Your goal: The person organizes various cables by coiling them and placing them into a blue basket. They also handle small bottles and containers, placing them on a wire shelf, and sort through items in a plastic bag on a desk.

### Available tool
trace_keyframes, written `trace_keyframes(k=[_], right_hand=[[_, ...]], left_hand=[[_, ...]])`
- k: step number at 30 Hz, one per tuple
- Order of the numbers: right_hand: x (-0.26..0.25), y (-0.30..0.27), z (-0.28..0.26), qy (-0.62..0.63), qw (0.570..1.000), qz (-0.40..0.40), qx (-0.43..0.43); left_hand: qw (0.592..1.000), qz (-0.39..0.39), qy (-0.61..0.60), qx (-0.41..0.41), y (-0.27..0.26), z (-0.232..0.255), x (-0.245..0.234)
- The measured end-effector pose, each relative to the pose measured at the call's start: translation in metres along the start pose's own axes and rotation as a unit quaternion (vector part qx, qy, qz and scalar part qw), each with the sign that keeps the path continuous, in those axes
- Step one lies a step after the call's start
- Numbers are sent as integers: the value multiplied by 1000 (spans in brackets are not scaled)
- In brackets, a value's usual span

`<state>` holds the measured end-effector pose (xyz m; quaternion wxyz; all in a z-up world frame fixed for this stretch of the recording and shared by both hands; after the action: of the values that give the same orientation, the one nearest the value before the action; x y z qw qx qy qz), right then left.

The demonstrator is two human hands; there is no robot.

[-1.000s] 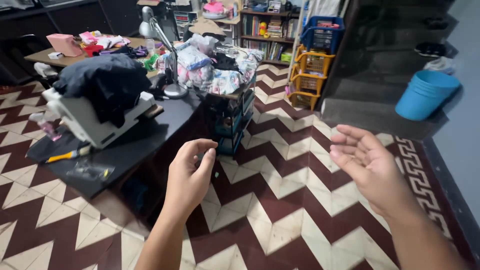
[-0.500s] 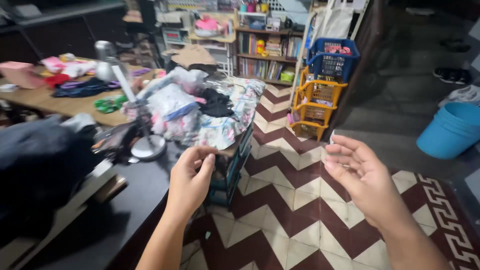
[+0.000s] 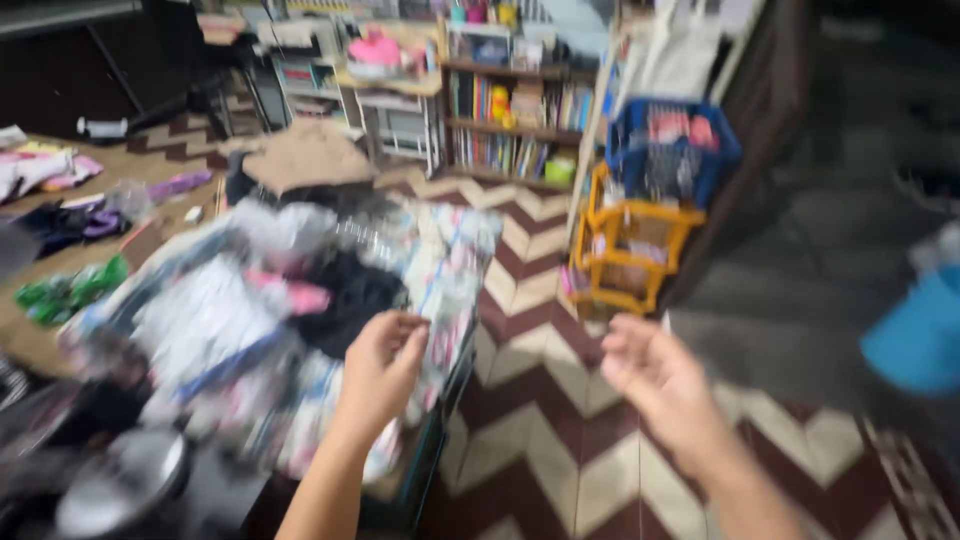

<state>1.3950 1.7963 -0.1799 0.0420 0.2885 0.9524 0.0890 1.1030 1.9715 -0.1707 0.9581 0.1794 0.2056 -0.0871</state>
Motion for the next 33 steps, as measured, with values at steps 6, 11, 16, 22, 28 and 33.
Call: trace_keyframes(k=[6, 11, 16, 22, 28, 33], right_hand=[[46, 140, 3, -63, 994, -71, 60], [80, 248, 51, -52, 988, -139, 52], [126, 351, 104, -16, 979, -196, 55], [188, 469, 115, -104, 946, -298, 77], [223, 541, 141, -196, 908, -350, 124], [257, 584, 220, -172, 864, -461, 110]], left_hand=[[992, -66, 56, -89, 100, -31, 67], [985, -50, 42, -162, 175, -93, 108], [967, -49, 56, -245, 255, -165, 151], [936, -66, 184, -293, 353, -274, 198], [913, -87, 183, -354, 391, -290, 212], [953, 57, 18, -296, 437, -186, 177]])
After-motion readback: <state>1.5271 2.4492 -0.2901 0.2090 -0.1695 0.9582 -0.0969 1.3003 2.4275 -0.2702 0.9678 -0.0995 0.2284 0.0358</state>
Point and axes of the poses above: each hand's wrist, its own y-axis towards the middle knuckle, its own x-axis out of the palm, z = x × y, the point moved 3 cm from there along y, towards the middle knuckle, and after that the axes turned 2 degrees about -x, right-handed, at the moved point
